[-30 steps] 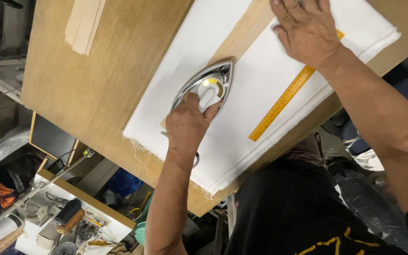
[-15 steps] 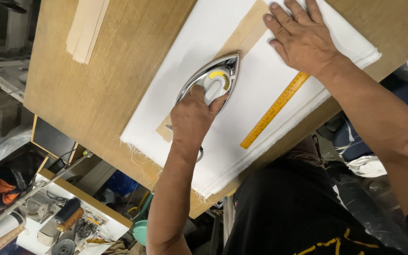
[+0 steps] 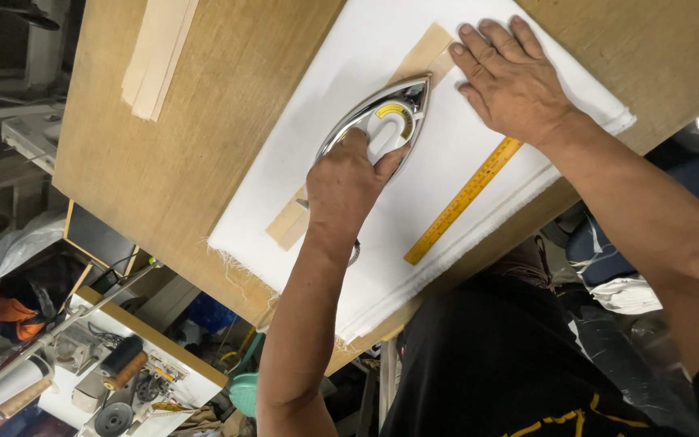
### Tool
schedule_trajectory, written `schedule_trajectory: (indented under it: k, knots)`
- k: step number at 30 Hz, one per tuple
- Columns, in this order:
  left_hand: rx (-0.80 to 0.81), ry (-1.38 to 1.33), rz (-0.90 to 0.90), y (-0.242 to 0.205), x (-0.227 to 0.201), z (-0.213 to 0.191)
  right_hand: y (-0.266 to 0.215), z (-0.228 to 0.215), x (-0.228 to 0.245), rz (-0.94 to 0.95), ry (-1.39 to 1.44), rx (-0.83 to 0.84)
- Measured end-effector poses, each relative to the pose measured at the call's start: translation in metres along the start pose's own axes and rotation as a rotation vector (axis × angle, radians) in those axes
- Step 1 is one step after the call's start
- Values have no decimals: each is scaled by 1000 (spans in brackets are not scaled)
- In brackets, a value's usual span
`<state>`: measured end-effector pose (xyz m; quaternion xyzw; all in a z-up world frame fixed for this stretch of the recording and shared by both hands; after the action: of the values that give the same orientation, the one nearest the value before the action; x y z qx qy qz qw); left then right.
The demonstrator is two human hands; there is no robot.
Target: The person irons a white fabric on a wooden table using an electric iron. They use a ruler to measure and align the fabric, then place a brown paper template on top and iron over it. The person also handles a smaller white paper piece, placing it on the template before ironing.
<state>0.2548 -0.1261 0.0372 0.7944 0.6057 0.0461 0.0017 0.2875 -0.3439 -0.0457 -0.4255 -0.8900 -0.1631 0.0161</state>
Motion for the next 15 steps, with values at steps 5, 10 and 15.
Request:
schedule_trajectory:
  k: [5, 10, 15]
  knots:
    - [13, -47, -19, 13, -9, 3, -5, -24, 2, 48, 25, 19]
    - [16, -66, -26, 30, -17, -2, -38, -37, 38, 22, 198, 166]
    - [60, -163, 53, 46, -29, -15, -83, -34, 78, -163, 283, 149]
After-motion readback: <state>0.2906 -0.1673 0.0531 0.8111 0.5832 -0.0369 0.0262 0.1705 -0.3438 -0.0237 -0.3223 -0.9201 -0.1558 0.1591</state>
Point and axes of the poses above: each hand's wrist, its own y-axis towards the middle knuckle, its own z-axis out of the palm, x = y × z, the point moved 8 cm from there along y, towards the middle knuckle, and after that the axes turned 1 degree about -z, right-handed, at the moved point
